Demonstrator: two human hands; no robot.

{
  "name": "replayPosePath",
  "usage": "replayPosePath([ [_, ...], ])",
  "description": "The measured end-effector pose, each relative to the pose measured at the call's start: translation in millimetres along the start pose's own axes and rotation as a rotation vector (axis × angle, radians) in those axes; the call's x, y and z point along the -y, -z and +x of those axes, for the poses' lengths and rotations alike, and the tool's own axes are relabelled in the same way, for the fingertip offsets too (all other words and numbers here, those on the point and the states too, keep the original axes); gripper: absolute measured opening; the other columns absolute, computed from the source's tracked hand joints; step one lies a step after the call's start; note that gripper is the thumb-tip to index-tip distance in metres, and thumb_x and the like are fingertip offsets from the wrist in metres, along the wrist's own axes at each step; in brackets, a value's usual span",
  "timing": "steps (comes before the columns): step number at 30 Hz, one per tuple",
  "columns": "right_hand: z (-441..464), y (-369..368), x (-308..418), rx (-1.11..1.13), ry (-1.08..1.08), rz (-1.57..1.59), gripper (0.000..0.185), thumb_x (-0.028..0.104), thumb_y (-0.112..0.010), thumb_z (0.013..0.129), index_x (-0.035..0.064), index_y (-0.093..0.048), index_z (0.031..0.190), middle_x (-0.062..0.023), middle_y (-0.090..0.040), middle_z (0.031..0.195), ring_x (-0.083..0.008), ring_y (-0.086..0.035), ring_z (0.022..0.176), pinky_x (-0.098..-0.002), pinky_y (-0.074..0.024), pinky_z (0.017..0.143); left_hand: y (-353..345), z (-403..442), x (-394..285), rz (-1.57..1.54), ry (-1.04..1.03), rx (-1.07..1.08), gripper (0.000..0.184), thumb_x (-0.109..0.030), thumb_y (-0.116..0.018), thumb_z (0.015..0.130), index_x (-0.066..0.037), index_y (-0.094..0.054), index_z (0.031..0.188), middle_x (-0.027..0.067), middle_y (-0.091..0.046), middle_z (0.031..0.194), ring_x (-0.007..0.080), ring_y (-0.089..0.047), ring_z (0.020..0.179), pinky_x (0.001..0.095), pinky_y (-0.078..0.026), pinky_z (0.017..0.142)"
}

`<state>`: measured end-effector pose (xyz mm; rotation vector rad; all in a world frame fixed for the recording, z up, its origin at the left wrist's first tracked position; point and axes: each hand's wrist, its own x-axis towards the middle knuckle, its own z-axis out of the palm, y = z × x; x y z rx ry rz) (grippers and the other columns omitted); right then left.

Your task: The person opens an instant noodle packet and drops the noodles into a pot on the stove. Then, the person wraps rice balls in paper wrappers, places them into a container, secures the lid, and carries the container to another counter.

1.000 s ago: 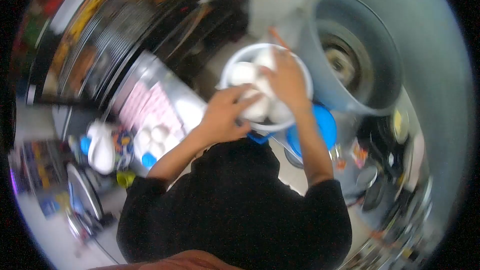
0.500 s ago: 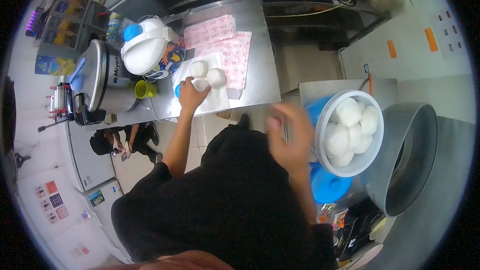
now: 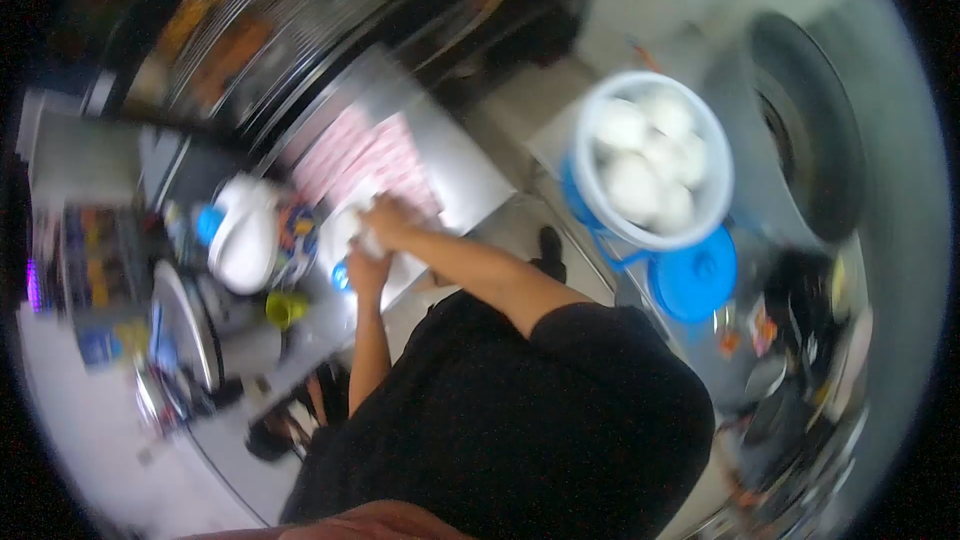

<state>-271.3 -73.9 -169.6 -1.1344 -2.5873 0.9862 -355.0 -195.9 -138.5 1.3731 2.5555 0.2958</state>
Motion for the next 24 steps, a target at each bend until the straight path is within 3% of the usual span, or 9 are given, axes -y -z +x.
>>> replayPosePath([
  [3,-17.4,46.3,10.8,-0.016,-0.020,0.151,0.084,0.028,-0.089,0.067,0.0231,-0.058,0.145,-0.0334,-0.059,0.139,-0.0532,-0.049,0.139,-0.0578,-0.0387,0.118,-5.0,8.2,15.1,-0.039,-0.073,0.019,0.098,-0.048,-0.094,0.070,-0.004,-0.051,0.145,0.0276,-0.073,0.118,0.0463,-0.069,0.111,0.0529,-0.055,0.094],
  [5,-86.3,165.0,42.4,-0.016,0.074,0.457,0.076,0.024,-0.089,0.066,0.0168,-0.061,0.137,-0.0231,-0.064,0.125,-0.0430,-0.058,0.128,-0.0519,-0.0480,0.105,-8.7,8.8,25.4,-0.004,-0.071,0.005,0.103,-0.050,-0.094,0.070,-0.004,-0.048,0.149,0.0321,-0.072,0.111,0.0490,-0.070,0.103,0.0553,-0.056,0.090],
  [9,-239.5,354.3,44.8,-0.339,0.395,0.496,0.076,0.024,-0.087,0.069,0.0101,-0.059,0.138,-0.0181,-0.061,0.127,-0.0375,-0.060,0.123,-0.0463,-0.0465,0.108,10.3,-0.3,11.7,-0.019,-0.056,0.009,0.081,-0.045,-0.087,0.073,-0.006,-0.054,0.136,0.0335,-0.071,0.105,0.0522,-0.069,0.100,0.0574,-0.055,0.089],
  [11,-312.1,411.9,28.2,-0.560,0.194,0.372,0.074,0.016,-0.083,0.069,0.0095,-0.059,0.139,-0.0148,-0.055,0.137,-0.0360,-0.059,0.126,-0.0454,-0.0504,0.105,42.1,-11.7,-15.6,0.022,-0.056,0.028,0.075,-0.040,-0.085,0.073,-0.007,-0.054,0.133,0.0315,-0.070,0.104,0.0498,-0.069,0.101,0.0583,-0.054,0.089],
  [14,-384.7,443.3,-18.5,-0.834,-0.321,0.046,0.072,0.015,-0.078,0.070,0.0081,-0.058,0.139,-0.0177,-0.056,0.137,-0.0377,-0.054,0.134,-0.0464,-0.0424,0.114,82.6,-18.5,-59.2,-0.040,-0.124,0.076,0.072,-0.037,-0.085,0.072,-0.007,-0.057,0.131,0.0313,-0.071,0.107,0.0499,-0.068,0.102,0.0584,-0.054,0.091],
  [16,-401.1,438.1,-66.5,-0.876,-0.441,-0.048,0.070,0.013,-0.076,0.076,0.0100,-0.056,0.142,-0.0204,-0.055,0.140,-0.0423,-0.053,0.134,-0.0492,-0.0406,0.117,112.4,-19.3,-102.1,-0.185,-0.249,0.107,0.069,-0.032,-0.085,0.073,-0.007,-0.059,0.132,0.0278,-0.072,0.113,0.0477,-0.069,0.105,0.0549,-0.054,0.094],
  [20,-411.4,408.0,-132.8,-0.763,-0.534,-0.277,0.076,0.013,-0.079,0.081,0.0121,-0.052,0.152,-0.0236,-0.048,0.153,-0.0446,-0.049,0.140,-0.0494,-0.0371,0.122,185.6,-32.9,-229.3,-0.499,-0.459,0.349,0.071,-0.020,-0.086,0.074,-0.006,-0.059,0.139,0.0221,-0.072,0.117,0.0374,-0.072,0.109,0.0427,-0.057,0.093],
  [22,-417.1,407.1,-138.7,-0.670,-0.536,-0.356,0.081,0.014,-0.078,0.084,0.0139,-0.046,0.159,-0.0245,-0.044,0.160,-0.0455,-0.045,0.146,-0.0491,-0.0318,0.126,197.2,-42.1,-276.6,-0.632,-0.822,0.348,0.071,-0.010,-0.084,0.074,-0.008,-0.059,0.141,0.0168,-0.072,0.118,0.0272,-0.073,0.105,0.0379,-0.057,0.091],
  [24,-422.7,408.8,-135.5,-0.686,-0.492,-0.191,0.083,0.014,-0.077,0.086,0.0139,-0.042,0.162,-0.0245,-0.042,0.163,-0.0450,-0.040,0.150,-0.0481,-0.0297,0.128,218.4,-66.6,-338.2,-0.685,-1.121,0.400,0.072,-0.012,-0.085,0.073,-0.008,-0.060,0.141,0.0170,-0.071,0.120,0.0283,-0.072,0.108,0.0384,-0.057,0.092],
])
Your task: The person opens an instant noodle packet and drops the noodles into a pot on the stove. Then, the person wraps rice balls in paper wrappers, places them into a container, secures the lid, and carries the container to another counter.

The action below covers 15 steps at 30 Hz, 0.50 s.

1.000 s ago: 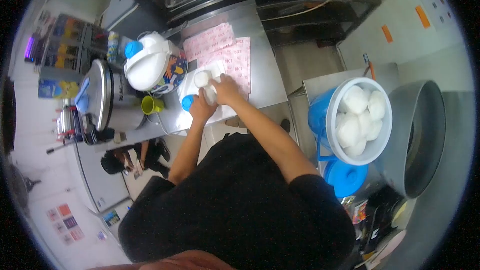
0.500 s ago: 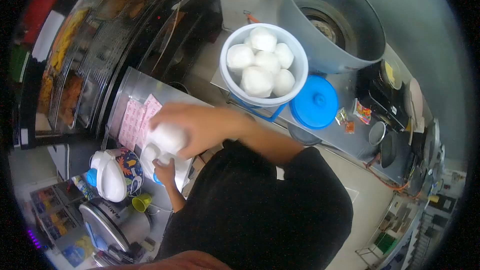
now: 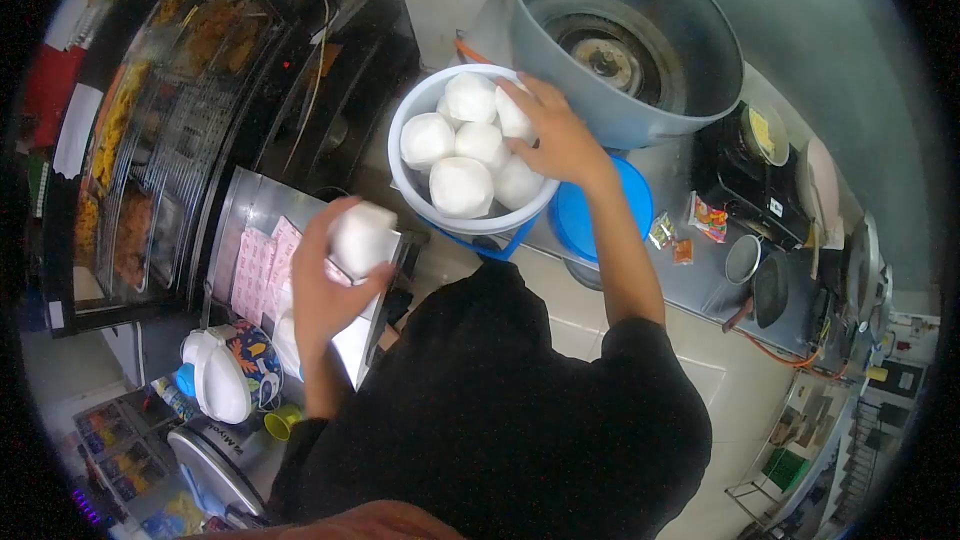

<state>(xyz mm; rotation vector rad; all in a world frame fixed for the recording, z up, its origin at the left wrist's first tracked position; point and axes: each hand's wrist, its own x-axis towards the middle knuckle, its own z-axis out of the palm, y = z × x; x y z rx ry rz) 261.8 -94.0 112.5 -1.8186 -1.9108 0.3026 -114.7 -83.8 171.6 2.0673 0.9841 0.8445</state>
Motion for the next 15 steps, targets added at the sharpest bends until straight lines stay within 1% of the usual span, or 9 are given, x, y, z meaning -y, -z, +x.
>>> replayPosePath([
  [1,-1.0,3.0,-1.1,0.013,-0.004,0.079,0.084,0.014,-0.076,0.087,0.0139,-0.040,0.164,-0.0245,-0.041,0.165,-0.0448,-0.038,0.152,-0.0476,-0.0287,0.129,-12.3,21.5,-19.2,-0.006,-0.095,0.079,0.073,-0.014,-0.085,0.072,-0.008,-0.061,0.141,0.0187,-0.071,0.121,0.0313,-0.072,0.108,0.0402,-0.057,0.092],
  [2,-1.6,2.8,-7.0,-0.007,0.002,0.146,0.082,0.013,-0.075,0.089,0.0125,-0.042,0.163,-0.0241,-0.042,0.164,-0.0434,-0.039,0.152,-0.0470,-0.0292,0.128,-27.2,41.6,-35.3,-0.012,-0.190,0.156,0.073,-0.016,-0.085,0.072,-0.009,-0.062,0.141,0.0203,-0.070,0.123,0.0343,-0.072,0.109,0.0420,-0.058,0.091],
  [4,-4.1,3.2,-20.3,-0.048,0.013,0.276,0.077,0.011,-0.072,0.091,0.0097,-0.044,0.162,-0.0234,-0.044,0.163,-0.0407,-0.041,0.152,-0.0457,-0.0303,0.127,-61.8,73.5,-61.5,0.082,-0.223,0.305,0.074,-0.019,-0.086,0.070,-0.010,-0.063,0.140,0.0232,-0.067,0.127,0.0395,-0.070,0.111,0.0473,-0.055,0.094],
  [7,-6.8,23.5,-24.2,0.040,-0.145,0.533,0.070,0.007,-0.067,0.096,0.0087,-0.044,0.162,-0.0153,-0.044,0.166,-0.0299,-0.037,0.156,-0.0414,-0.0285,0.128,-117.9,106.1,-63.7,0.259,-0.388,0.347,0.073,-0.020,-0.084,0.071,-0.011,-0.063,0.140,0.0235,-0.064,0.128,0.0413,-0.064,0.113,0.0503,-0.051,0.096],
  [10,-15.6,19.0,-31.0,-0.044,-0.124,0.568,0.061,0.007,-0.064,0.097,0.0051,-0.050,0.157,-0.0206,-0.052,0.158,-0.0316,-0.048,0.149,-0.0405,-0.0345,0.124,-159.4,113.2,-42.0,0.391,-0.318,0.478,0.071,-0.018,-0.082,0.073,-0.013,-0.063,0.141,0.0218,-0.061,0.124,0.0406,-0.060,0.115,0.0507,-0.048,0.097],
  [11,-19.9,15.9,-35.5,-0.065,-0.120,0.554,0.059,0.007,-0.064,0.098,0.0051,-0.051,0.156,-0.0199,-0.051,0.159,-0.0310,-0.047,0.150,-0.0402,-0.0341,0.124,-164.3,110.0,-36.7,0.306,-0.333,0.391,0.069,-0.015,-0.081,0.073,-0.014,-0.063,0.140,0.0211,-0.060,0.123,0.0416,-0.059,0.113,0.0517,-0.048,0.095],
  [13,-30.2,5.8,-48.0,-0.076,-0.084,0.558,0.056,0.006,-0.062,0.099,0.0052,-0.054,0.154,-0.0187,-0.050,0.160,-0.0298,-0.045,0.151,-0.0395,-0.0332,0.124,-168.4,101.4,-31.3,0.242,-0.377,0.321,0.069,-0.014,-0.081,0.073,-0.014,-0.063,0.140,0.0211,-0.060,0.123,0.0417,-0.059,0.112,0.0521,-0.048,0.095],
  [15,-32.7,-2.5,-47.0,-0.076,-0.131,0.663,0.051,0.010,-0.062,0.101,0.0051,-0.057,0.152,-0.0172,-0.048,0.162,-0.0297,-0.041,0.153,-0.0404,-0.0310,0.125,-164.5,91.1,-21.3,0.229,-0.383,0.250,0.069,-0.014,-0.081,0.071,-0.013,-0.064,0.138,0.0213,-0.061,0.122,0.0414,-0.059,0.111,0.0520,-0.048,0.094],
])
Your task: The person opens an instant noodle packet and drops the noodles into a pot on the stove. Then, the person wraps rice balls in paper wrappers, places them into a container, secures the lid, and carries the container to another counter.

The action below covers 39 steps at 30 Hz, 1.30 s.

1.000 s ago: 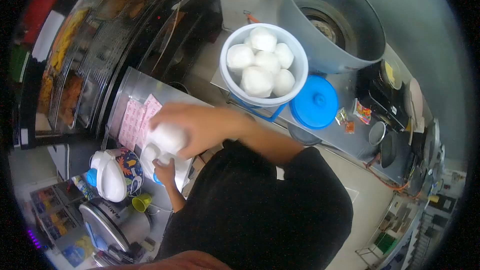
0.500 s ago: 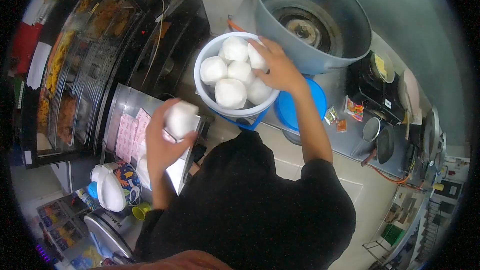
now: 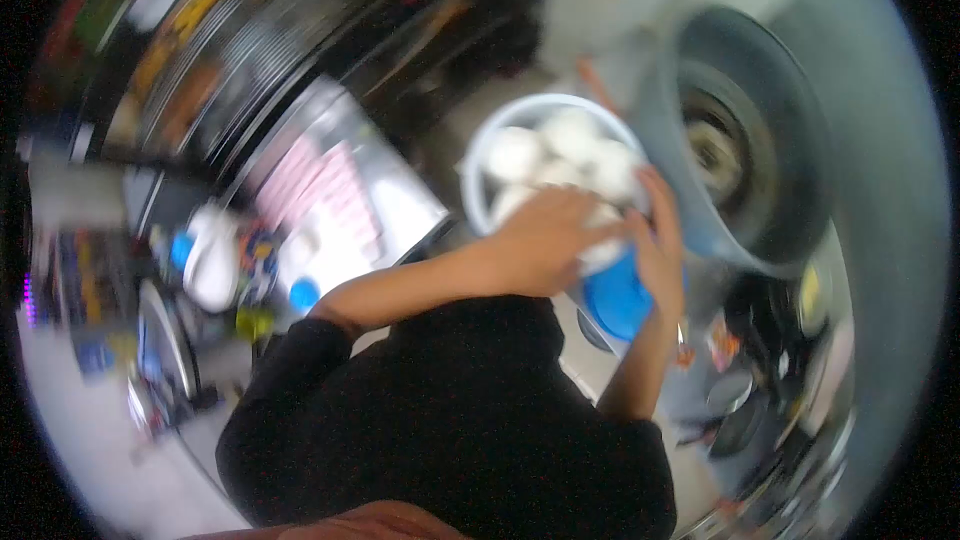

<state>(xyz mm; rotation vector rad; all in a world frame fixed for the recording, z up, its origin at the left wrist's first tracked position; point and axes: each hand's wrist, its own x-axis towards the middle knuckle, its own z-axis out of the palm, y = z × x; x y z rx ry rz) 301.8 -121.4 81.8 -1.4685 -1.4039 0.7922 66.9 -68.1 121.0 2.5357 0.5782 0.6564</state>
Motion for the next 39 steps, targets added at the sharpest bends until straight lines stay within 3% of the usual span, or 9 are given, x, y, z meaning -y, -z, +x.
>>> replayPosePath([
  [8,-1.4,-31.8,0.8,-0.162,-0.001,-0.073,0.046,0.029,-0.043,0.113,0.0044,-0.057,0.150,-0.0203,-0.044,0.163,-0.0338,-0.041,0.151,-0.0463,-0.0283,0.126,-49.0,5.8,-10.5,0.247,0.114,-0.302,0.055,-0.020,-0.078,0.075,-0.003,-0.065,0.126,0.0177,-0.061,0.112,0.0322,-0.060,0.102,0.0436,-0.045,0.088],
  [17,-3.3,-50.2,-19.1,-0.189,0.258,-0.500,0.056,0.042,-0.037,0.116,0.0029,-0.054,0.153,-0.0252,-0.046,0.160,-0.0407,-0.042,0.149,-0.0513,-0.0313,0.124,42.9,-59.3,-24.4,-0.245,0.092,-0.469,0.041,-0.025,-0.082,0.085,-0.007,-0.072,0.121,0.0167,-0.065,0.113,0.0318,-0.064,0.095,0.0434,-0.051,0.083],
  [20,-9.3,-51.1,0.6,-0.181,0.162,-0.526,0.056,0.042,-0.038,0.116,0.0029,-0.054,0.153,-0.0262,-0.045,0.160,-0.0416,-0.041,0.150,-0.0518,-0.0304,0.125,114.4,-147.6,3.9,-0.611,0.483,-0.317,0.020,-0.018,-0.077,0.091,-0.005,-0.076,0.107,0.0105,-0.074,0.092,0.0228,-0.074,0.087,0.0375,-0.059,0.079],
  [22,-12.9,-56.9,9.9,-0.197,0.118,-0.493,0.055,0.040,-0.039,0.116,0.0026,-0.054,0.153,-0.0265,-0.045,0.160,-0.0415,-0.040,0.151,-0.0516,-0.0292,0.125,104.9,-216.9,53.8,-0.369,0.752,-0.727,0.012,-0.011,-0.075,0.092,-0.005,-0.074,0.102,0.0069,-0.074,0.086,0.0140,-0.071,0.081,0.0329,-0.056,0.070],
  [23,-15.0,-57.4,8.9,-0.207,0.114,-0.484,0.054,0.039,-0.040,0.116,0.0023,-0.054,0.153,-0.0260,-0.045,0.159,-0.0412,-0.040,0.150,-0.0514,-0.0285,0.126,98.3,-260.4,83.0,-0.314,1.187,-0.772,0.016,-0.017,-0.079,0.090,-0.006,-0.074,0.101,0.0103,-0.073,0.090,0.0185,-0.071,0.085,0.0355,-0.056,0.075],
  [26,-21.6,-59.6,-4.5,-0.258,0.119,-0.454,0.052,0.036,-0.042,0.115,0.0013,-0.055,0.151,-0.0244,-0.046,0.159,-0.0398,-0.041,0.150,-0.0507,-0.0266,0.127,36.0,-405.4,171.7,0.720,1.575,-0.738,0.076,-0.046,-0.090,0.076,-0.008,-0.062,0.135,0.0248,-0.065,0.125,0.0409,-0.065,0.114,0.0502,-0.056,0.093],
  [29,-24.0,-67.4,-20.6,-0.341,0.139,-0.334,0.053,0.034,-0.045,0.115,0.0000,-0.048,0.155,-0.0180,-0.050,0.157,-0.0323,-0.043,0.148,-0.0450,-0.0275,0.126,10.5,-472.4,206.1,0.490,1.965,-0.399,0.123,-0.066,-0.085,0.074,-0.010,-0.027,0.167,0.0336,-0.037,0.163,0.0522,-0.038,0.150,0.0621,-0.040,0.118],
  [36,-41.5,-63.7,-7.1,-0.604,-0.034,-0.206,0.044,0.026,-0.052,0.111,0.0021,-0.055,0.148,-0.0202,-0.053,0.153,-0.0326,-0.049,0.142,-0.0434,-0.0373,0.119,17.2,-494.9,228.0,0.566,1.782,-0.455,0.099,-0.059,-0.085,0.072,-0.005,-0.052,0.147,0.0285,-0.070,0.122,0.0475,-0.069,0.110,0.0552,-0.058,0.093],
  [39,-68.1,-51.8,-28.9,-0.736,-0.129,-0.256,0.039,0.022,-0.058,0.108,0.0023,-0.060,0.141,-0.0197,-0.059,0.143,-0.0311,-0.057,0.128,-0.0424,-0.0442,0.111,48.7,-476.4,208.3,0.621,1.771,-0.445,0.095,-0.059,-0.087,0.069,-0.005,-0.058,0.142,0.0276,-0.070,0.125,0.0480,-0.069,0.114,0.0541,-0.055,0.096],
])
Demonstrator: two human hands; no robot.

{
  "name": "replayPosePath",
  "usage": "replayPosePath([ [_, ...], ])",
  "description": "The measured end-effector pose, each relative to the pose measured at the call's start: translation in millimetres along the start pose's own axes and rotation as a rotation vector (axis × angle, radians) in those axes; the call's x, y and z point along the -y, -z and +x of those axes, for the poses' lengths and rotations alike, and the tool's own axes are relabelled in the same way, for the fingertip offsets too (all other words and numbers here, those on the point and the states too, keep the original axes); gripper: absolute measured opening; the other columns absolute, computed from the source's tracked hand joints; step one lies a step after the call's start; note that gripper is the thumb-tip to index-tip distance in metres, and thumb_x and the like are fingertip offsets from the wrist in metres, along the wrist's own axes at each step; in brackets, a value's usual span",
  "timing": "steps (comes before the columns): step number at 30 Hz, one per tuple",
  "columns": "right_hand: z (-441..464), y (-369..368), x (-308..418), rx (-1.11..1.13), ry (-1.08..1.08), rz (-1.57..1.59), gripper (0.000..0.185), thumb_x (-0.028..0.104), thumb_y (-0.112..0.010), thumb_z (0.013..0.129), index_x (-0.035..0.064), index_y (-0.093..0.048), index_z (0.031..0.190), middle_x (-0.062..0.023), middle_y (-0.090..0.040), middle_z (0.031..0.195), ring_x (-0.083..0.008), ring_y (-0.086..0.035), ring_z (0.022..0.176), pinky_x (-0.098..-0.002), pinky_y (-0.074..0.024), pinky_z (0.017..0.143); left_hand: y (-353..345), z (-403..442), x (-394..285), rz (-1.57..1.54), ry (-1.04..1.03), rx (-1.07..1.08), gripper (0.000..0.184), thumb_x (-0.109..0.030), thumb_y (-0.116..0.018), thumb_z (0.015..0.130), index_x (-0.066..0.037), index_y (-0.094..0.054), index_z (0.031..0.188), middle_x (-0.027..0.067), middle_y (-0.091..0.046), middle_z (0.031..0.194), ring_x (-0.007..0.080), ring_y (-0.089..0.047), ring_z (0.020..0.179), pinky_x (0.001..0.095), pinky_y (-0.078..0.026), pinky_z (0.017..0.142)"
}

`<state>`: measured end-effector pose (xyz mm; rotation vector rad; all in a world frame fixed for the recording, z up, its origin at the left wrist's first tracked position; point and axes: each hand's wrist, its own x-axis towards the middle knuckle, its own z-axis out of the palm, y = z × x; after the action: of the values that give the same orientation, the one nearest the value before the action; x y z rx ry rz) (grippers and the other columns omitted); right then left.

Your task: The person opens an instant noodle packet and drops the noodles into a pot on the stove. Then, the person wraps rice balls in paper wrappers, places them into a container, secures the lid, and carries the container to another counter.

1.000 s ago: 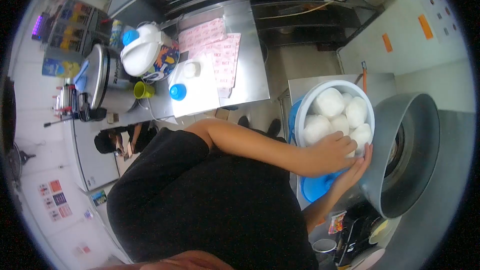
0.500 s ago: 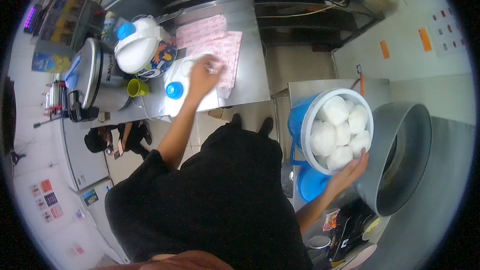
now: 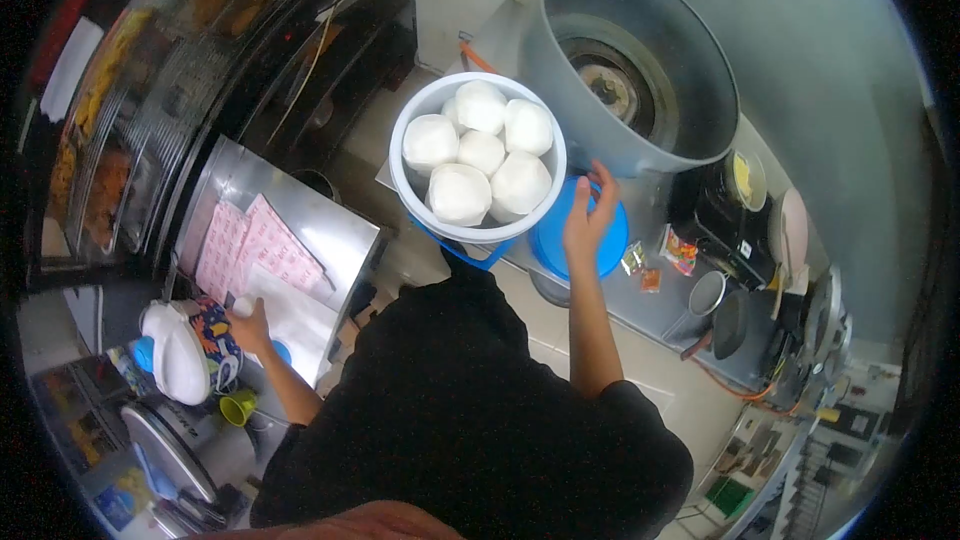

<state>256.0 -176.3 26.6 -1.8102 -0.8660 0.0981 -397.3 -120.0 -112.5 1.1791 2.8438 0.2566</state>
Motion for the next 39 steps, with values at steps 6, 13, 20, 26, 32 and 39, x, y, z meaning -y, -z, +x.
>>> replayPosePath([
  [6,-30.4,51.1,-125.3,0.069,-0.063,-0.630,0.051,0.028,-0.075,0.094,0.0073,-0.063,0.138,-0.0240,-0.060,0.135,-0.0403,-0.056,0.124,-0.0502,-0.0504,0.101,144.9,-37.3,-117.3,-0.491,-0.500,0.116,0.072,-0.030,-0.086,0.080,-0.003,-0.060,0.141,0.0197,-0.072,0.128,0.0391,-0.070,0.115,0.0461,-0.053,0.101],
  [13,-49.7,37.3,-160.7,0.146,-0.126,-0.765,0.061,0.031,-0.081,0.085,0.0180,-0.061,0.141,-0.0277,-0.058,0.132,-0.0482,-0.055,0.123,-0.0591,-0.0513,0.098,250.6,-169.9,-357.7,-0.835,-1.317,0.609,0.072,-0.025,-0.086,0.076,-0.009,-0.063,0.142,0.0185,-0.073,0.128,0.0307,-0.072,0.116,0.0412,-0.055,0.102],
  [20,-34.7,46.2,-179.5,0.171,-0.211,-0.565,0.050,0.018,-0.079,0.080,0.0108,-0.064,0.127,-0.0230,-0.061,0.116,-0.0418,-0.066,0.102,-0.0513,-0.0552,0.091,189.1,-227.2,-453.6,-0.476,-1.823,0.476,0.079,-0.039,-0.085,0.076,-0.011,-0.062,0.147,0.0246,-0.061,0.149,0.0453,-0.050,0.144,0.0542,-0.028,0.127],
  [26,-37.8,125.1,-79.3,0.211,-0.198,-0.457,0.043,0.011,-0.075,0.075,0.0107,-0.067,0.117,-0.0208,-0.067,0.114,-0.0410,-0.066,0.107,-0.0486,-0.0541,0.093,168.4,-230.5,-446.3,-0.470,-1.762,0.503,0.075,-0.044,-0.070,0.095,-0.012,-0.049,0.160,0.0267,-0.046,0.162,0.0443,-0.039,0.153,0.0544,-0.019,0.130],
  [32,16.1,196.9,82.5,0.421,0.043,-0.080,0.042,0.005,-0.073,0.074,0.0058,-0.073,0.116,-0.0149,-0.069,0.108,-0.0307,-0.068,0.108,-0.0386,-0.0516,0.098,166.6,-223.7,-436.4,-0.797,-1.578,0.675,0.066,-0.043,-0.060,0.105,-0.008,-0.048,0.159,0.0249,-0.048,0.161,0.0393,-0.043,0.152,0.0466,-0.028,0.127],
  [39,73.9,79.2,198.6,0.625,0.594,-0.085,0.040,0.005,-0.073,0.078,0.0136,-0.075,0.117,-0.0135,-0.066,0.118,-0.0341,-0.067,0.105,-0.0436,-0.0546,0.091,147.0,-187.9,-402.1,-1.404,-0.809,0.864,0.064,-0.051,-0.037,0.113,-0.002,-0.058,0.148,0.0196,-0.060,0.150,0.0299,-0.052,0.144,0.0429,-0.033,0.124],
])
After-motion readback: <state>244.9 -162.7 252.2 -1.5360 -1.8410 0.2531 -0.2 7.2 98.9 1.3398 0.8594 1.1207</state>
